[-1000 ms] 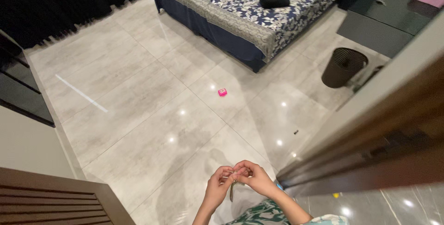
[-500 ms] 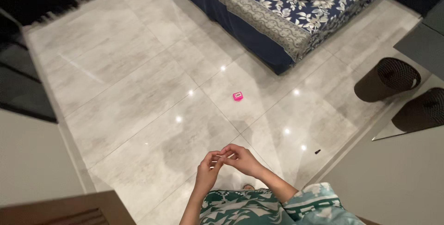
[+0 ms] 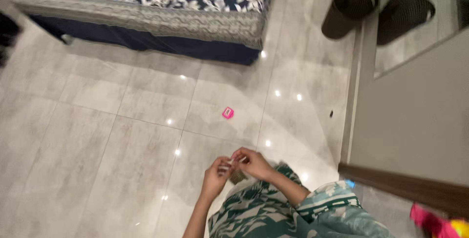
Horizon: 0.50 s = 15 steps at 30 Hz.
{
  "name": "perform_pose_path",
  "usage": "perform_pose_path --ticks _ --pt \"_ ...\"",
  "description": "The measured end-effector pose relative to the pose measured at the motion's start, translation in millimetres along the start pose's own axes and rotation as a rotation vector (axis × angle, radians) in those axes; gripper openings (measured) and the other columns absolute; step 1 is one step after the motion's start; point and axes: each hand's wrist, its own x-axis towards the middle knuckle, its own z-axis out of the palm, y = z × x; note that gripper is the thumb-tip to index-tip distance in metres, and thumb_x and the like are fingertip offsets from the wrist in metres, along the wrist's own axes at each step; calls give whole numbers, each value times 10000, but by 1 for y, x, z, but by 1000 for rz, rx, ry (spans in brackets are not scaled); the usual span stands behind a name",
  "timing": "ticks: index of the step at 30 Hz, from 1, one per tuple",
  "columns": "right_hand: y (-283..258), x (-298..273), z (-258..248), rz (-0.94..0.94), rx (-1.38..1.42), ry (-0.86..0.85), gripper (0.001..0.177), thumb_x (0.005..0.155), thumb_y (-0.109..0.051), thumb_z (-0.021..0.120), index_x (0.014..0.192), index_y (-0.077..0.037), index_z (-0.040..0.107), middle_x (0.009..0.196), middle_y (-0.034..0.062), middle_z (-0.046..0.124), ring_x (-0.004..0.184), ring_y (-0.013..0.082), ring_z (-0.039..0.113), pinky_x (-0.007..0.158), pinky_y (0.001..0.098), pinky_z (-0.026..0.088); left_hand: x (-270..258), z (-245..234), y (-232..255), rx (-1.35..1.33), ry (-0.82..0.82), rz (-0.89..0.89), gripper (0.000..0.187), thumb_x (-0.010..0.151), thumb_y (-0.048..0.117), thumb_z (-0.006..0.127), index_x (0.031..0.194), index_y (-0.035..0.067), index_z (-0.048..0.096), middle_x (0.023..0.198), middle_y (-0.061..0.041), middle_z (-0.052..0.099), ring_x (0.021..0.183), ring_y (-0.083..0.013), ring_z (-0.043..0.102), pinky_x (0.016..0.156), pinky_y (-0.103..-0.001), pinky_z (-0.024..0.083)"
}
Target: The person picks up a toy kitchen, a stuffed monkey, and various toy food items from the floor and furniture, moves them between rooms, and places them in a storage basket and on a child-sized table.
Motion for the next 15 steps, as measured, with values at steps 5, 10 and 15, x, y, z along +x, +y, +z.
perform_pose_path --ticks 5,10,15 --pt "23 38 2 127 39 154 240 905 -156 740 1123 -78 676 1010 35 740 905 129 726 810 287 579 83 -29 -14 127 -144 10 374 822 211 801 1158 110 671 972 -75 765 823 -176 754 710 -316 602" --pt "83 91 -13 178 127 297 224 903 -177 749 1097 -71 712 1003 27 745 951 123 713 797 286 574 165 -23 -33 276 -253 -99 397 804 200 814 1159 98 671 990 -100 779 781 -213 756 706 -331 603" --pt "147 172 -38 328 210 376 214 920 -181 725 1107 -78 718 940 46 739 850 132 680 755 287 557 239 -16 -43 348 -336 -139 394 816 221 805 1162 95 667 1011 -110 768 812 -232 757 725 -346 599"
